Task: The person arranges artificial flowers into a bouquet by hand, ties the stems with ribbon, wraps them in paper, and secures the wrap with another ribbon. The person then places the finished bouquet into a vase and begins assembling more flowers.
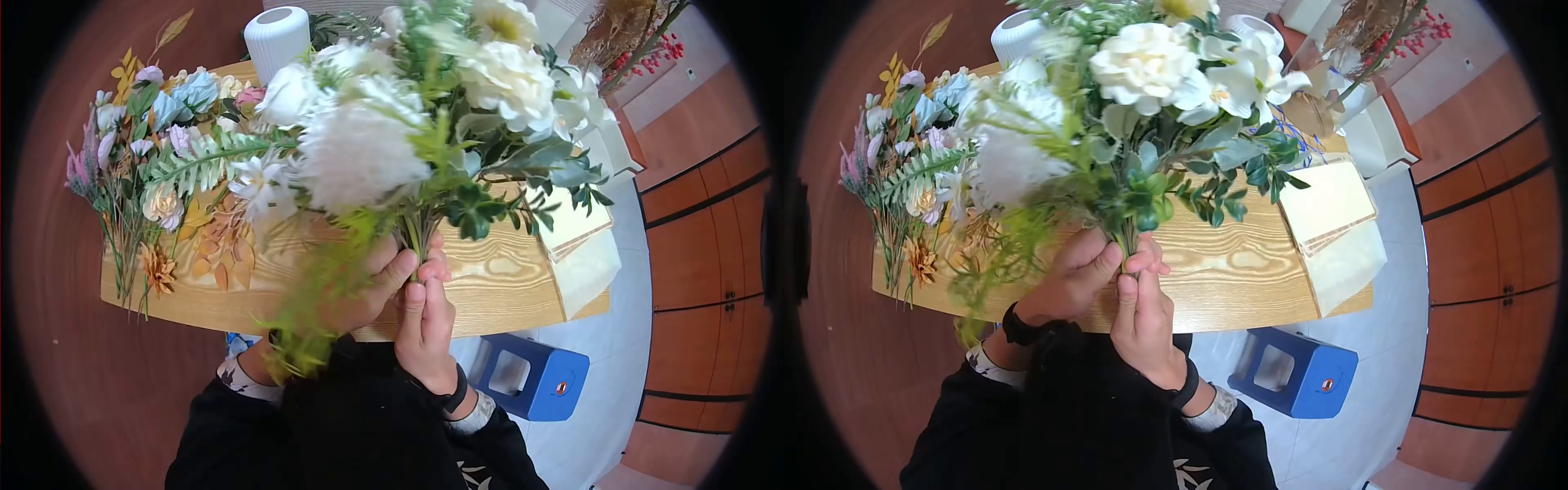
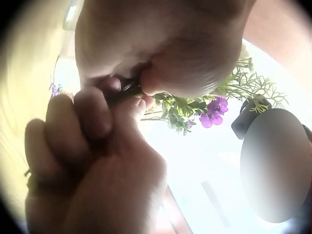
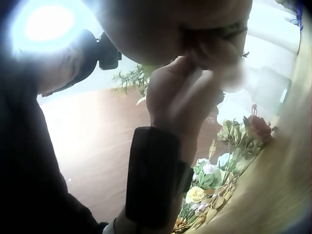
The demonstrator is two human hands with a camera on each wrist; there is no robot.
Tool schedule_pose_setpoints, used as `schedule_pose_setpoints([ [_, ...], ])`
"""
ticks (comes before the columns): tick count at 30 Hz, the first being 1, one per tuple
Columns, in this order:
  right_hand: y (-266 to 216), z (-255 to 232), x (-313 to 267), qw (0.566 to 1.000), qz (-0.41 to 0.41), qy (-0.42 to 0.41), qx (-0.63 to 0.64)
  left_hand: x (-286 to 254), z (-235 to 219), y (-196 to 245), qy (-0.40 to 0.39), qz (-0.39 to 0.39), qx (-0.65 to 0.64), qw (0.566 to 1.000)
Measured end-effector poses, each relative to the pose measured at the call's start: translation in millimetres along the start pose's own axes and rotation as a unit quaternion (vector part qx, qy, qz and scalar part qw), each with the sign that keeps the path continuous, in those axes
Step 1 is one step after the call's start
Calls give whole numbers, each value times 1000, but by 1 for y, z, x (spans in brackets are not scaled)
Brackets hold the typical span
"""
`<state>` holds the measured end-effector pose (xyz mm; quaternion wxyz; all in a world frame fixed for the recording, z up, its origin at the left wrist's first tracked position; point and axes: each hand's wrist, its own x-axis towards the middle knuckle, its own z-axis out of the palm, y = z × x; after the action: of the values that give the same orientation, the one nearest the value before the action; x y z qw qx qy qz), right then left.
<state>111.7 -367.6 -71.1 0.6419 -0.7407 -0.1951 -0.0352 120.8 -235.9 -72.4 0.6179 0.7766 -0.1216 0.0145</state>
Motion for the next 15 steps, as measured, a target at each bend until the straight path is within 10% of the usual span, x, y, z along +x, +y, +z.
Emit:
schedule_pose_setpoints([
  [6,2,-1,-4,999,-35,11,30,3,-1,14,-56,17,-231,971],
  [12,9,-4,-5,995,-13,-2,102,25,-8,23,-194,36,-204,959],
  [15,4,-4,-3,993,-17,10,114,21,4,9,-125,74,-199,969],
])
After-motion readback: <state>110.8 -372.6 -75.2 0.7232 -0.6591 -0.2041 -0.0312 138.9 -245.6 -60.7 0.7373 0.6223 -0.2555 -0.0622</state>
